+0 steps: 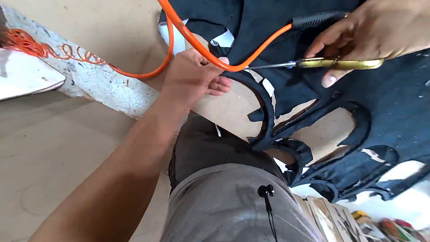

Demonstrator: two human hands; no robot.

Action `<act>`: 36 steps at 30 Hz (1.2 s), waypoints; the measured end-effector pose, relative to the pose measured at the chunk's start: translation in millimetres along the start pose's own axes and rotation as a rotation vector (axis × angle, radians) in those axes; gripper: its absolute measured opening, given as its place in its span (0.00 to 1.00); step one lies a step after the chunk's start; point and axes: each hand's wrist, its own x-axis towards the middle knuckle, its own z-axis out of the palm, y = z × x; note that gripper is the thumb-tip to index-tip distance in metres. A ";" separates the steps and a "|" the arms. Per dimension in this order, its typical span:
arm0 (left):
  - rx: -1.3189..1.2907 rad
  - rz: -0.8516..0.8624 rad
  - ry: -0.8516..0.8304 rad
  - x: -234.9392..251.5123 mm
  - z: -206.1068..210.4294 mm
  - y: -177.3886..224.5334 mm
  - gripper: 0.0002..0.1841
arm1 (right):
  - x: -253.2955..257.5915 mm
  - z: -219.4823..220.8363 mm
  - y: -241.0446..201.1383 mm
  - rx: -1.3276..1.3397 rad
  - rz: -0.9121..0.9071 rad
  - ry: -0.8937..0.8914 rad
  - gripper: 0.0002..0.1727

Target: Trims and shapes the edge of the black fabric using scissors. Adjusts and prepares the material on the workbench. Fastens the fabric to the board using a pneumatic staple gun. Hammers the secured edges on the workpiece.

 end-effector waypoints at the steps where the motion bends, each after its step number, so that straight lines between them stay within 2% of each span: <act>1: -0.002 0.002 0.002 0.4 -0.2 -0.9 0.09 | 0.2 0.4 0.9 0.000 -0.007 0.001 0.26; 4: 0.001 0.021 0.005 1.5 1.8 -1.7 0.08 | 0.4 3.6 1.1 -0.012 -0.008 0.055 0.23; 9: 0.012 0.007 0.007 2.2 1.2 0.5 0.07 | 5.4 4.9 -4.9 -0.129 -0.022 0.077 0.23; 15: -0.001 0.012 0.001 3.0 1.4 -1.6 0.08 | 1.5 21.2 -14.9 -0.260 0.035 0.154 0.15; 18: 0.057 -0.002 0.077 4.1 7.1 -0.3 0.11 | -26.6 28.0 2.8 -0.306 -0.067 0.276 0.21; 20: 0.272 -0.013 0.157 4.0 13.8 5.1 0.17 | -60.2 46.8 10.1 -0.240 -0.057 0.373 0.25; 23: 0.827 -0.045 0.185 11.0 21.2 23.4 0.25 | -112.4 97.8 4.1 -0.074 0.164 0.510 0.23; 26: 1.317 0.037 0.095 11.4 25.4 41.8 0.31 | -132.6 174.5 4.7 0.166 0.353 0.724 0.25; 28: 1.539 0.046 0.037 0.8 32.4 52.7 0.33 | -134.3 220.1 6.9 0.295 0.552 0.904 0.27; 30: 1.678 -0.002 -0.020 -15.5 43.0 63.5 0.33 | -134.4 246.7 13.0 0.383 0.790 1.074 0.31; 32: 1.665 0.031 -0.061 -23.9 46.8 70.2 0.35 | -139.0 260.4 27.9 0.417 0.944 1.161 0.41; 33: 1.557 0.101 -0.071 -23.7 46.2 73.8 0.34 | -141.5 262.8 32.4 0.441 0.978 1.177 0.47; 35: 1.070 0.195 -0.173 -16.0 47.9 83.3 0.29 | -142.1 260.0 29.1 0.462 1.018 1.260 0.47; 36: 0.750 0.188 -0.225 -6.6 49.4 87.6 0.34 | -138.4 256.0 20.9 0.440 1.004 1.325 0.43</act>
